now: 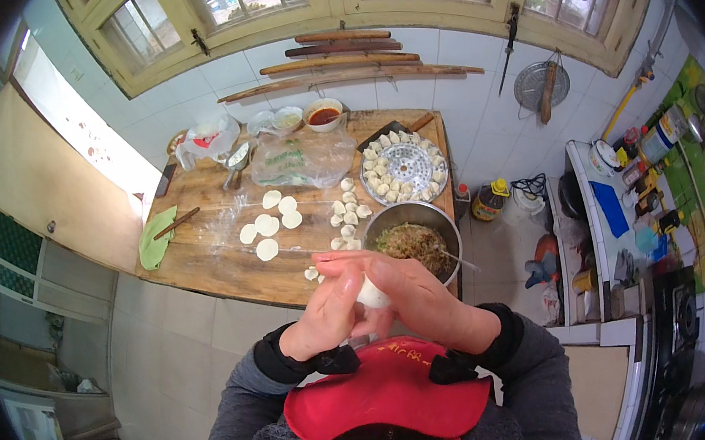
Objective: The person repeatedly picks up round dough wrappers, scoops filling from a metal bowl with a spoon, and folds each wrapper into a dumpling by hand. Finished dumplings are placed on a wooden table and a perforated tray.
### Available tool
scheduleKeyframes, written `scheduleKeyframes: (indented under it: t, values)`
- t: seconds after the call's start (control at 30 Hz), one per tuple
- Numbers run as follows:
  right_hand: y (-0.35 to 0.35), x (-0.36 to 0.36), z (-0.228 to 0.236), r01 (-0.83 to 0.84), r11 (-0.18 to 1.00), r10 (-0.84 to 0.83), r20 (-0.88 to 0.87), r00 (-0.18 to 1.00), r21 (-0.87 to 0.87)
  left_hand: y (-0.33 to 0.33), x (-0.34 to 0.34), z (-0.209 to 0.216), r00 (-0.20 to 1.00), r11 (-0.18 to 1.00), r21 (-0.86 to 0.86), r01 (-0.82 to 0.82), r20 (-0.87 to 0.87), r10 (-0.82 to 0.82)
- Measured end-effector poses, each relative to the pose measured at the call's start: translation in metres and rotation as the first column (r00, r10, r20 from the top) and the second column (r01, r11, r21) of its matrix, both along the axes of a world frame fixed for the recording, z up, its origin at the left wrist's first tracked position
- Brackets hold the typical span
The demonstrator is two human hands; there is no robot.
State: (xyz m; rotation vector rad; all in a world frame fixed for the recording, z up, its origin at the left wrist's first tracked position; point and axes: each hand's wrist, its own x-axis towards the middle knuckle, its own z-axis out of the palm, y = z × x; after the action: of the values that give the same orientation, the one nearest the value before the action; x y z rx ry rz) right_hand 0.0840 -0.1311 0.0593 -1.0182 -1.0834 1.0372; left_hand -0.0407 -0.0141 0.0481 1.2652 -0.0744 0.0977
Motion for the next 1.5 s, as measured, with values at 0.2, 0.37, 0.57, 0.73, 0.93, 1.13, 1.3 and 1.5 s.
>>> scheduleKeyframes:
  t: [0.2,0.37,0.57,0.73,0.93,1.13,1.3,1.5]
  values:
    - [0.0,0.001,-0.005,0.025,1.0,-0.025,0.038,0.999,0.001,-0.001,0.001,-0.005,0.994,1.0,-0.013,-0.013,-0.111,0.012]
    - [-0.001,0.002,-0.01,0.063,0.997,-0.066,0.058,0.996,0.039,0.0,0.003,-0.01,0.991,1.0,0.015,-0.016,-0.131,0.018]
    - [0.001,0.006,-0.025,0.115,0.987,-0.127,0.116,0.985,0.109,-0.001,0.008,-0.019,0.987,0.999,-0.033,-0.023,-0.16,0.017]
    - [0.003,0.01,-0.04,0.159,0.974,-0.195,0.246,0.95,0.16,-0.004,0.014,-0.035,0.991,0.954,0.27,-0.132,0.041,0.126]
    - [0.003,0.009,-0.06,0.272,0.932,-0.341,0.333,0.879,0.238,0.002,0.021,-0.067,0.997,0.948,0.308,-0.077,0.053,0.064]
    - [0.008,0.019,-0.079,0.313,0.931,-0.364,0.403,0.84,0.188,-0.002,0.035,-0.096,0.969,0.974,0.198,-0.111,-0.196,0.151]
    - [0.006,0.023,-0.073,0.249,0.964,-0.26,-0.14,0.955,-0.09,0.0,0.05,-0.094,0.917,0.876,-0.464,-0.132,-0.392,-0.069]
    - [0.008,0.024,-0.073,0.074,0.951,-0.231,-0.533,0.814,-0.299,-0.001,0.056,-0.082,0.912,0.917,-0.37,-0.15,-0.41,-0.016]
